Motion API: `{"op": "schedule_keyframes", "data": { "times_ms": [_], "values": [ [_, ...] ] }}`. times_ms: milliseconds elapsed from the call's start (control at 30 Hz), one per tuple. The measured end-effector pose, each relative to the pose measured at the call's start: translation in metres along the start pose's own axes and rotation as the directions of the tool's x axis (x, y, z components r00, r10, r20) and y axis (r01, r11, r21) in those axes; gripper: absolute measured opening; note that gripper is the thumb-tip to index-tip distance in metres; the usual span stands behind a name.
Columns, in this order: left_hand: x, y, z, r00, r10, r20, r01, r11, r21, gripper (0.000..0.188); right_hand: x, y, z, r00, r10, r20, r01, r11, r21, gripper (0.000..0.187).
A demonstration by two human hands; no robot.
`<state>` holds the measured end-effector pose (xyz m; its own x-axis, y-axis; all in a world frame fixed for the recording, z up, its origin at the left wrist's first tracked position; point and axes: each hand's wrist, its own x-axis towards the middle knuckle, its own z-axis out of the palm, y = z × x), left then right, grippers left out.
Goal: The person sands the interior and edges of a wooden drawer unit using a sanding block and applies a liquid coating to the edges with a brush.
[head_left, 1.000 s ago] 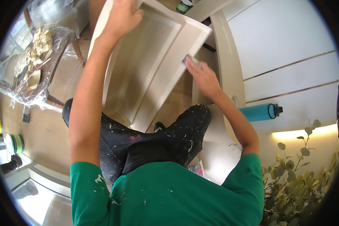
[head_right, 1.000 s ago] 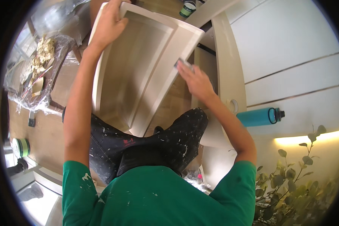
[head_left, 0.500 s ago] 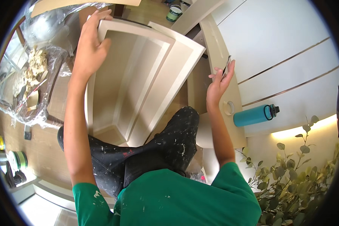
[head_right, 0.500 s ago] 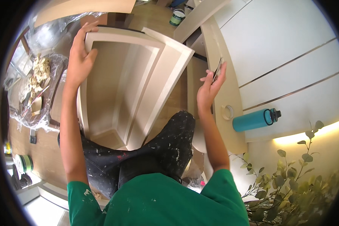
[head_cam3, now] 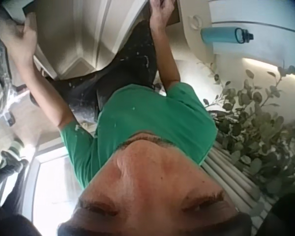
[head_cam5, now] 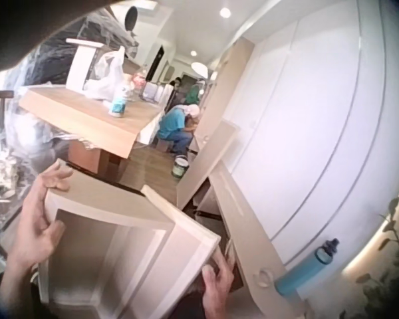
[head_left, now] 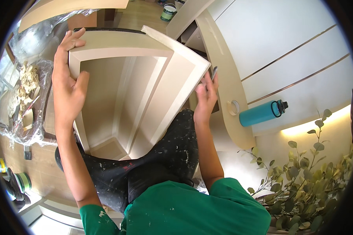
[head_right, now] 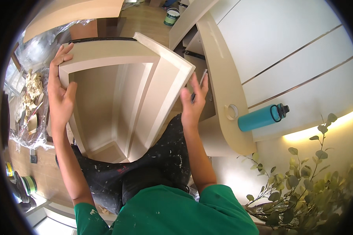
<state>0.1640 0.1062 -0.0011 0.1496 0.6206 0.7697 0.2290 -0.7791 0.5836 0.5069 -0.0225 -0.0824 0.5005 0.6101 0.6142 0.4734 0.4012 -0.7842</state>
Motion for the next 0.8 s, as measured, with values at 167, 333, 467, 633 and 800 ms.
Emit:
{"op": "schedule_keyframes", "data": {
  "times_ms": [167,333,467,633,800],
  "values": [
    [-0.001,0.006,0.002,0.999,0.017,0.034,-0.017,1.000,-0.008,0.067,-0.009,-0.011,0.001,0.999,-0.002,0.038,0.012,0.962,-0.274,0.081],
    [-0.004,0.011,0.002,0.999,0.024,0.040,-0.023,0.999,-0.034,0.067,0.027,-0.031,-0.006,0.998,-0.004,-0.062,-0.011,0.971,-0.240,0.087],
    [-0.003,0.009,0.002,0.998,0.036,0.043,-0.034,0.999,-0.038,0.067,0.061,-0.046,-0.009,0.995,-0.057,-0.085,0.034,0.968,-0.247,0.085],
    [-0.003,0.010,0.002,0.999,0.026,0.037,-0.025,0.999,-0.024,0.067,0.084,-0.055,-0.019,0.993,0.056,-0.105,-0.056,0.998,0.011,0.082],
    [-0.003,0.007,0.001,0.999,0.038,0.029,-0.037,0.999,-0.015,0.066,0.068,-0.053,-0.018,0.998,-0.042,0.055,0.049,0.989,-0.140,0.083]
  ]
}}
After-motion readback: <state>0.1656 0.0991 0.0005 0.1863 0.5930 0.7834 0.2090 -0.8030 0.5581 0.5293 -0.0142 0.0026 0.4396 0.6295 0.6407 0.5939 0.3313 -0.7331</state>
